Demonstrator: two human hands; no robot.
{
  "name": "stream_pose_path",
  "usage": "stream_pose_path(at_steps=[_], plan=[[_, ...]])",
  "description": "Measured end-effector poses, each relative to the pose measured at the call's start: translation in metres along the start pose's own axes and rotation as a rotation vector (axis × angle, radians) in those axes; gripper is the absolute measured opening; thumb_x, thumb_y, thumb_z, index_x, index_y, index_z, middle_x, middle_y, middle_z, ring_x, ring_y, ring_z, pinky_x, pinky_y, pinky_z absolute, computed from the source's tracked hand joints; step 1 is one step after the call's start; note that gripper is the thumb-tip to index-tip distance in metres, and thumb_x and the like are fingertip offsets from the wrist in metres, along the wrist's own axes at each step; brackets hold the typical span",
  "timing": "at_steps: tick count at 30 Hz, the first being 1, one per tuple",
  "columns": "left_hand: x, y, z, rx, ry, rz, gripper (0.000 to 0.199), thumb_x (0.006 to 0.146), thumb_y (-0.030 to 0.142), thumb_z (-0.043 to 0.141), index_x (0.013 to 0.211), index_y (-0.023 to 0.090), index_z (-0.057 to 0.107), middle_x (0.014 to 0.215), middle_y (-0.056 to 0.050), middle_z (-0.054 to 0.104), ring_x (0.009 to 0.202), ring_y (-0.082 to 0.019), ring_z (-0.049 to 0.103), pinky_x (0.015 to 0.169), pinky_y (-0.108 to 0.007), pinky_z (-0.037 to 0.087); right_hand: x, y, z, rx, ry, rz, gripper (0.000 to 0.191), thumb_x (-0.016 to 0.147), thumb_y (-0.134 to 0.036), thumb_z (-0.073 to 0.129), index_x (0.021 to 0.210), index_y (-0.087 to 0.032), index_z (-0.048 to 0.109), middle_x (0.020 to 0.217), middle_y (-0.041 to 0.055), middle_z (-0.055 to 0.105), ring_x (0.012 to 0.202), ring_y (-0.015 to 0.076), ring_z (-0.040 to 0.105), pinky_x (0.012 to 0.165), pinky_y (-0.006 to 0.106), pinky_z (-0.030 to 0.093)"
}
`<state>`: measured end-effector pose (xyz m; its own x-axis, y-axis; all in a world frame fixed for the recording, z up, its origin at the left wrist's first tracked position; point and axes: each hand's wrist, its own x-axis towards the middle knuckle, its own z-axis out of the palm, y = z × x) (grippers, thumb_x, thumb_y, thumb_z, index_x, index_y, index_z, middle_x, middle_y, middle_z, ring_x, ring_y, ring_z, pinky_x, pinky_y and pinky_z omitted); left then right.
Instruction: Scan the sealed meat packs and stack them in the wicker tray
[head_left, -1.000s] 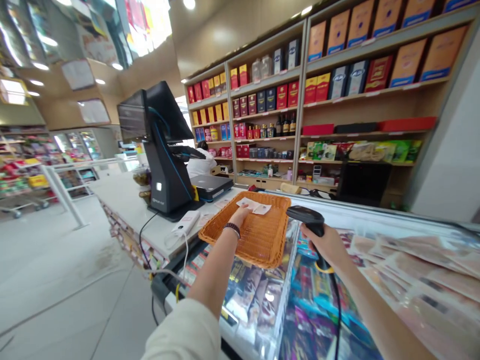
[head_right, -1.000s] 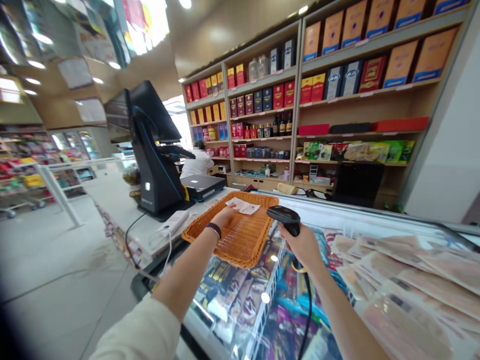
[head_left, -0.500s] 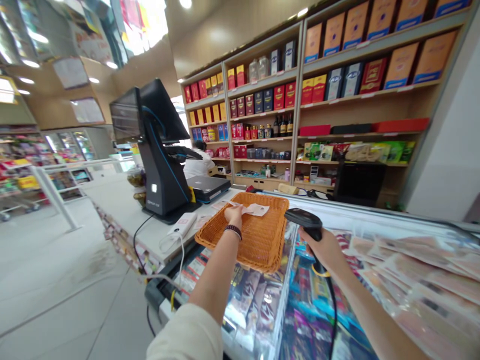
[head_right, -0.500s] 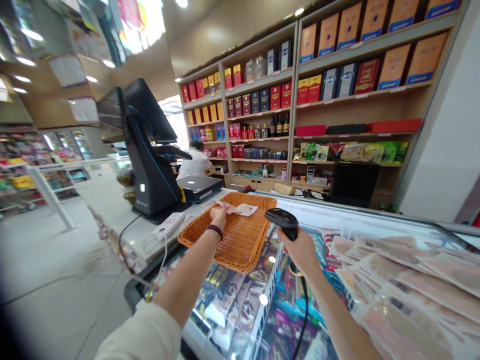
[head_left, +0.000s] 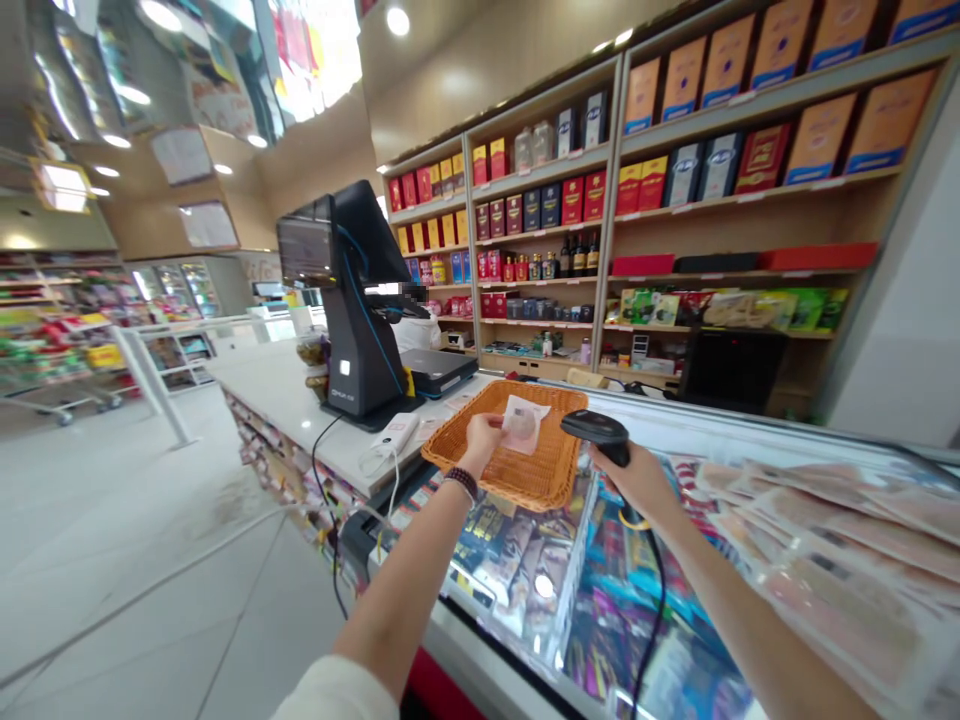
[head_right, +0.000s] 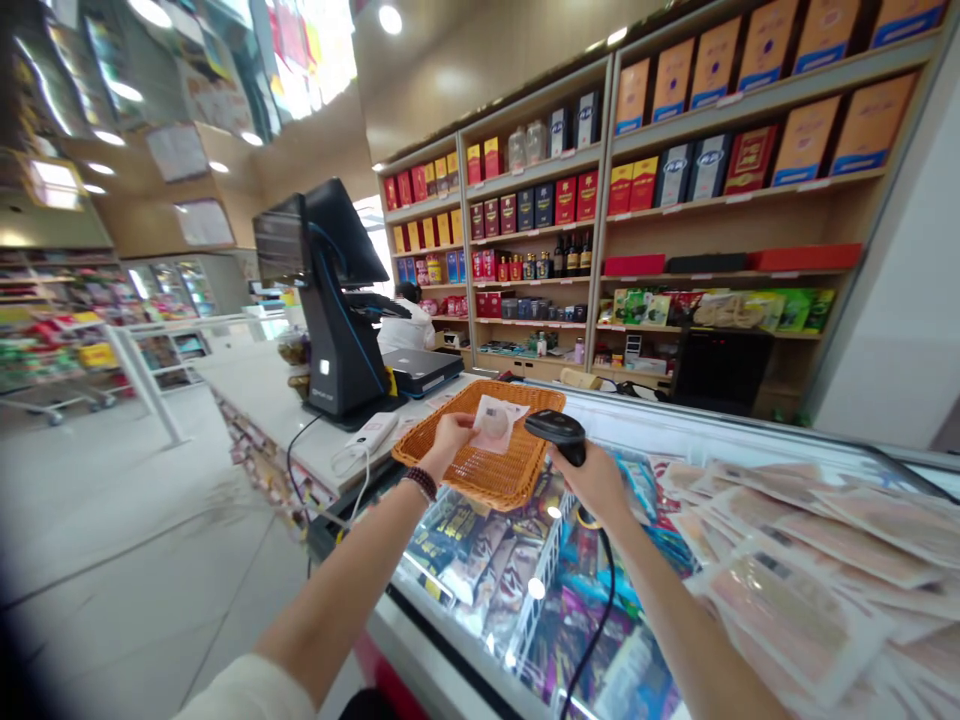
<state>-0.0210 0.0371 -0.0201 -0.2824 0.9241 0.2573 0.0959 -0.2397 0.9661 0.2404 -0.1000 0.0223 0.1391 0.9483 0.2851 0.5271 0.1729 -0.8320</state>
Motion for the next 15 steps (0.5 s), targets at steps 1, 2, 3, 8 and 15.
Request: stream_pose_path(at_steps=[1, 2, 3, 8, 15], plan=[[-0.008, 0.003, 0.003, -0.005, -0.01, 0.008, 0.02, 0.065, 0.005, 0.094, 0.079, 0.013, 0.083, 0.078, -0.01, 0.079, 0.087, -0.028, 0.077, 0.088, -0.039, 0.062, -0.004, -0.004, -0.001, 0.005, -0.014, -0.011, 0.031, 0.086, -0.053, 0.064, 0.068, -0.027, 0.061, 0.047, 0.0012, 0.063, 0.045, 0.0227, 0.064, 0.055, 0.032, 0.048], [-0.016, 0.006, 0.006, -0.014, -0.019, 0.02, 0.021, 0.064, 0.002, 0.091, 0.079, 0.013, 0.084, 0.079, -0.01, 0.08, 0.084, -0.026, 0.077, 0.086, -0.037, 0.062, -0.008, -0.008, -0.002, 0.009, -0.022, -0.021, 0.031, 0.085, -0.053, 0.064, 0.07, -0.027, 0.061, 0.047, 0.0007, 0.063, 0.046, 0.0228, 0.064, 0.055, 0.032, 0.048], [-0.024, 0.009, 0.011, -0.028, -0.028, 0.034, 0.021, 0.064, 0.001, 0.089, 0.081, 0.014, 0.085, 0.082, -0.01, 0.082, 0.083, -0.025, 0.077, 0.084, -0.036, 0.062, -0.011, -0.012, -0.004, 0.009, -0.022, -0.026, 0.03, 0.085, -0.053, 0.064, 0.071, -0.027, 0.061, 0.047, 0.0002, 0.062, 0.046, 0.023, 0.065, 0.055, 0.032, 0.048], [-0.055, 0.017, 0.04, -0.108, -0.082, 0.107, 0.03, 0.072, 0.001, 0.077, 0.097, 0.014, 0.087, 0.099, -0.01, 0.085, 0.087, -0.022, 0.077, 0.08, -0.029, 0.06, -0.023, -0.022, -0.014, -0.049, 0.056, -0.021, 0.03, 0.085, -0.055, 0.066, 0.076, -0.027, 0.063, 0.049, -0.0002, 0.064, 0.048, 0.0233, 0.066, 0.057, 0.032, 0.047], [-0.072, 0.01, 0.064, -0.194, -0.047, 0.073, 0.025, 0.068, 0.003, 0.08, 0.089, 0.014, 0.084, 0.088, -0.008, 0.081, 0.078, -0.021, 0.074, 0.082, -0.035, 0.061, -0.029, 0.0, -0.019, -0.19, 0.125, -0.029, 0.032, 0.089, -0.054, 0.065, 0.079, -0.024, 0.07, 0.051, 0.0025, 0.066, 0.058, 0.0262, 0.071, 0.062, 0.032, 0.046]])
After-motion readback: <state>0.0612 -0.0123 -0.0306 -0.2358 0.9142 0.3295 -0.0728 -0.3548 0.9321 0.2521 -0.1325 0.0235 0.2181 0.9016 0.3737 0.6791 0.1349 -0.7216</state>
